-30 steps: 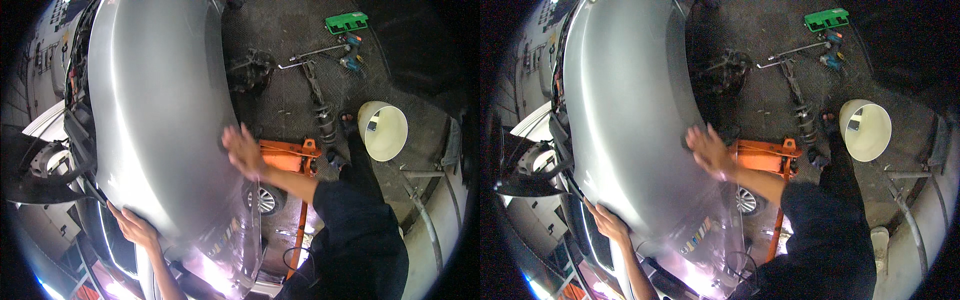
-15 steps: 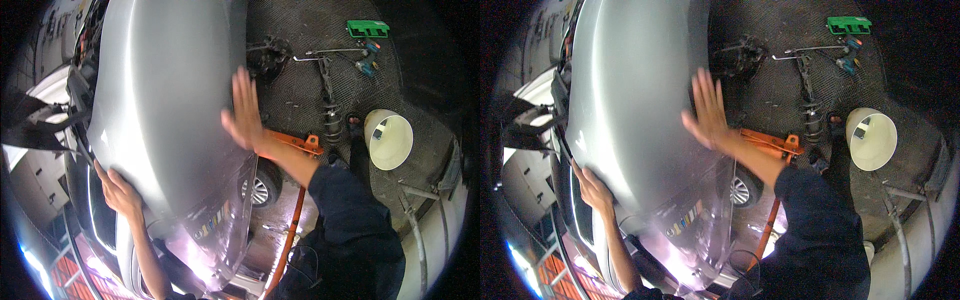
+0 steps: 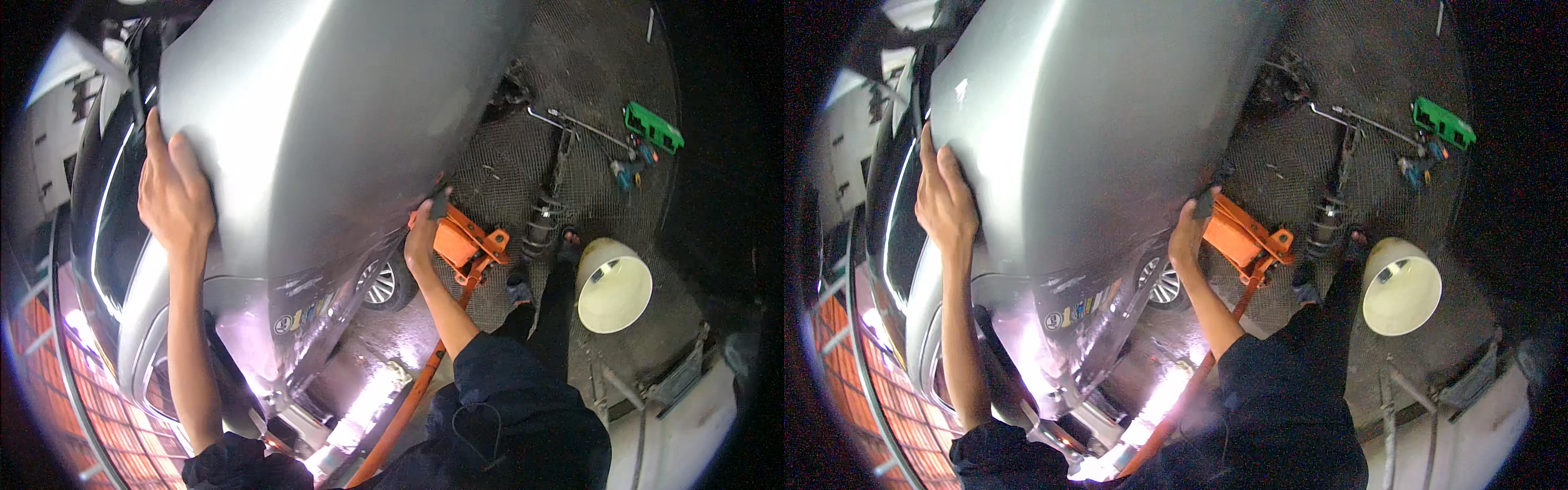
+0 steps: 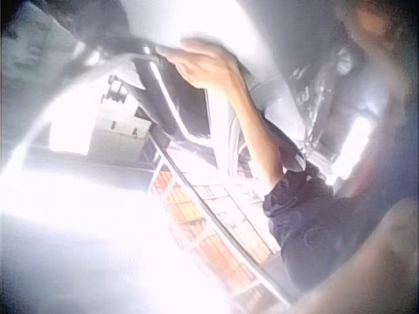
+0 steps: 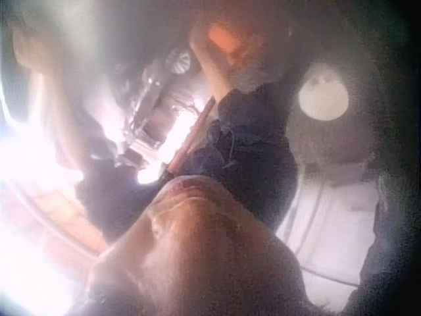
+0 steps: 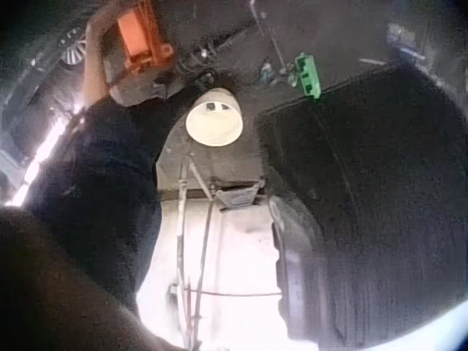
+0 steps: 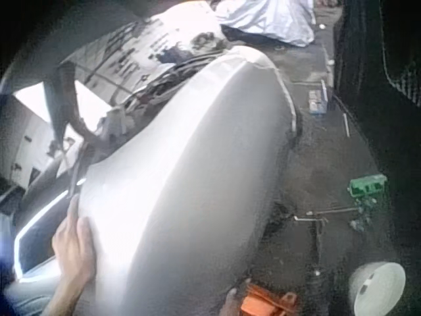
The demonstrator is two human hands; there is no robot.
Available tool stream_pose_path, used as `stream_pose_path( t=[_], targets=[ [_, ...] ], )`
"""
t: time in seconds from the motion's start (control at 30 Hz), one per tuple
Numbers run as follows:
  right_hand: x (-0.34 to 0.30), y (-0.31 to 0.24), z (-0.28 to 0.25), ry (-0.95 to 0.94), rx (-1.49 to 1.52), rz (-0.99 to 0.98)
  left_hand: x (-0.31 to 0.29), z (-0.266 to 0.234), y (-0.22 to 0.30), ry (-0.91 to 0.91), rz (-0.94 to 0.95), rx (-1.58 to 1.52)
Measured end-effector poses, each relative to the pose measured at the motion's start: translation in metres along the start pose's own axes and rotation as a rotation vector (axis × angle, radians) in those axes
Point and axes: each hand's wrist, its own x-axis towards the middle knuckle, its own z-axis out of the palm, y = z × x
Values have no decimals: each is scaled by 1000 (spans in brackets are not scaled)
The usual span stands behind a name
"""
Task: The person sands the front fender of a silver car using a sanding block, repeatedly dipping it into a white bucket of water. They work on the area near the headlight and the side of the fender, occasionally wiping the surface with their hand.
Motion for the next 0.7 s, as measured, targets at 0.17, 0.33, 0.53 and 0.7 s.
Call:
stream_pose_path(
  t=[0.17,0.33,0.53,0.7],
  targets=[
    [-9,-15,6,65,-31,-111,-5,5,-16,68,79,25],
    [-11,-21,6,133,234,297,-2,9,-13,132,137,42],
    [39,-130,24,267,-62,-267,-8,9,-12,91,52,31],
    [3,-41,15,305,-170,-338,-3,-12,17,167,64,-31]
  ],
)
